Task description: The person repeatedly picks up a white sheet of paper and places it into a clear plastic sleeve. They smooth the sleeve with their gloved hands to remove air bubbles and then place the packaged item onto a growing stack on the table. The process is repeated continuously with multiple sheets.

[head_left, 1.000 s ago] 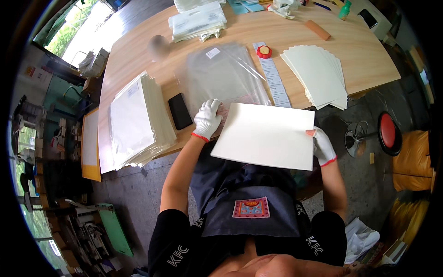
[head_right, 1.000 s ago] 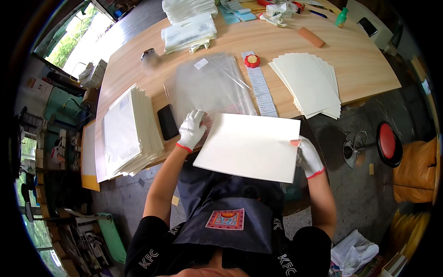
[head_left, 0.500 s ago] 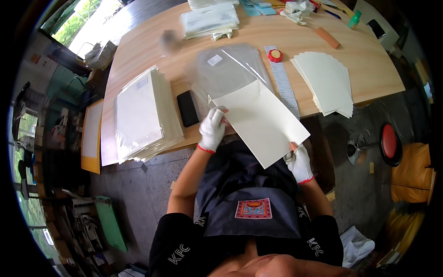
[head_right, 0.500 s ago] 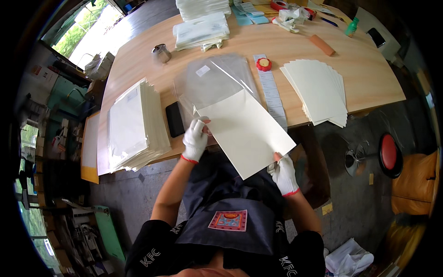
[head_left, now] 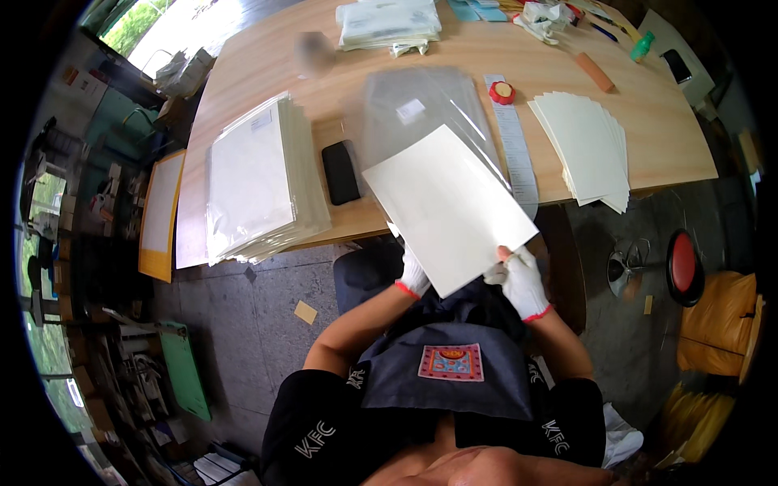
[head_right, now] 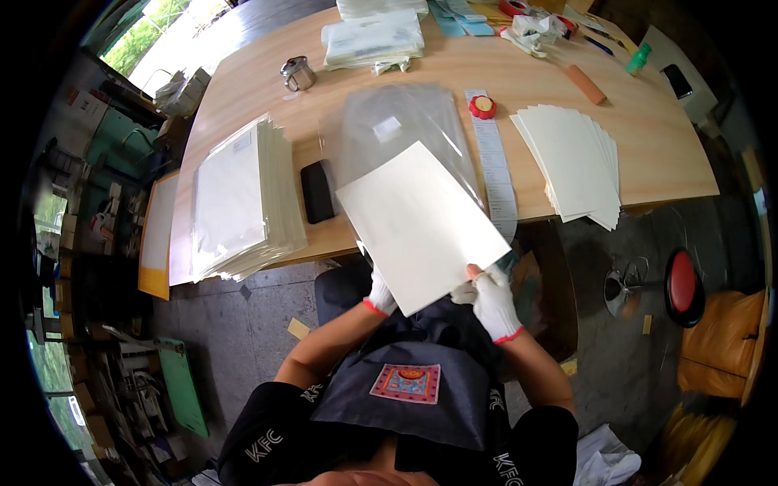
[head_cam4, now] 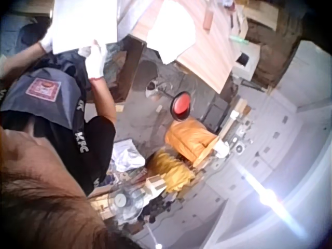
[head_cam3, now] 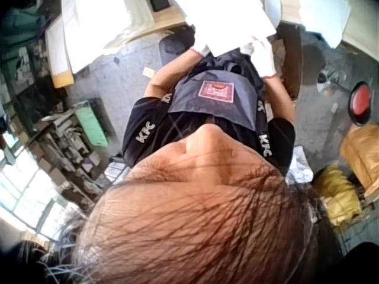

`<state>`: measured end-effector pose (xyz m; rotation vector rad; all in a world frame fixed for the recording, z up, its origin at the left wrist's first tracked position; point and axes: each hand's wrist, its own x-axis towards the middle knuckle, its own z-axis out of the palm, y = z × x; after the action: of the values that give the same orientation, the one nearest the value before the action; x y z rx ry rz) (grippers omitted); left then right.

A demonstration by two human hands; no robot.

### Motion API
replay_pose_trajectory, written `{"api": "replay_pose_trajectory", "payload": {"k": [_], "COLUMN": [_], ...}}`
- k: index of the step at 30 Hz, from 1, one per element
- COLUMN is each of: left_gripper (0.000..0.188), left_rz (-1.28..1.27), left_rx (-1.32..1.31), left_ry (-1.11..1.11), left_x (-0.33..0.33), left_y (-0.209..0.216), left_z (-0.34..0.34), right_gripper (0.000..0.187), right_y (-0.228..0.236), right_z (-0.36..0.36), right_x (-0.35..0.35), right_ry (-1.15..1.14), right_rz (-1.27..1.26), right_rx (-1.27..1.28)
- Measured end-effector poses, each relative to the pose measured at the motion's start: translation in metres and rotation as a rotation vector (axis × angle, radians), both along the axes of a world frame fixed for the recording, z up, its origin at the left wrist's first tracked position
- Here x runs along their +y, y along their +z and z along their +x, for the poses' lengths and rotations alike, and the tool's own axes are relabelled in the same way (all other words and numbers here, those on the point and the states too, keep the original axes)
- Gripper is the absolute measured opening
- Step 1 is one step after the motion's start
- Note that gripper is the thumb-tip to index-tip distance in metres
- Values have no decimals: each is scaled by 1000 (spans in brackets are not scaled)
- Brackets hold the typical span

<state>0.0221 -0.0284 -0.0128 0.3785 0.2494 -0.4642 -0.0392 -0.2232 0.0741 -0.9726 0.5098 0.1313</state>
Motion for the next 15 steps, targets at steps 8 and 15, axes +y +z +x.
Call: {"api": "replay_pose_trajectory", "payload": {"k": [8,15], "left_gripper": [27,40], "left_rz": [584,666], "left_rx": [45,26], "left_ry": [-179,-254], "left_x": [8,75], "left_y": [24,37], "left_z": [-24,-16], "right_gripper": [38,27], "right_y": [-39,15], "right_z": [33,29], "right_x": [48,64], "right_ry": [-182,575], "right_rz": [599,-451], "right_rx": [-41,-196]}}
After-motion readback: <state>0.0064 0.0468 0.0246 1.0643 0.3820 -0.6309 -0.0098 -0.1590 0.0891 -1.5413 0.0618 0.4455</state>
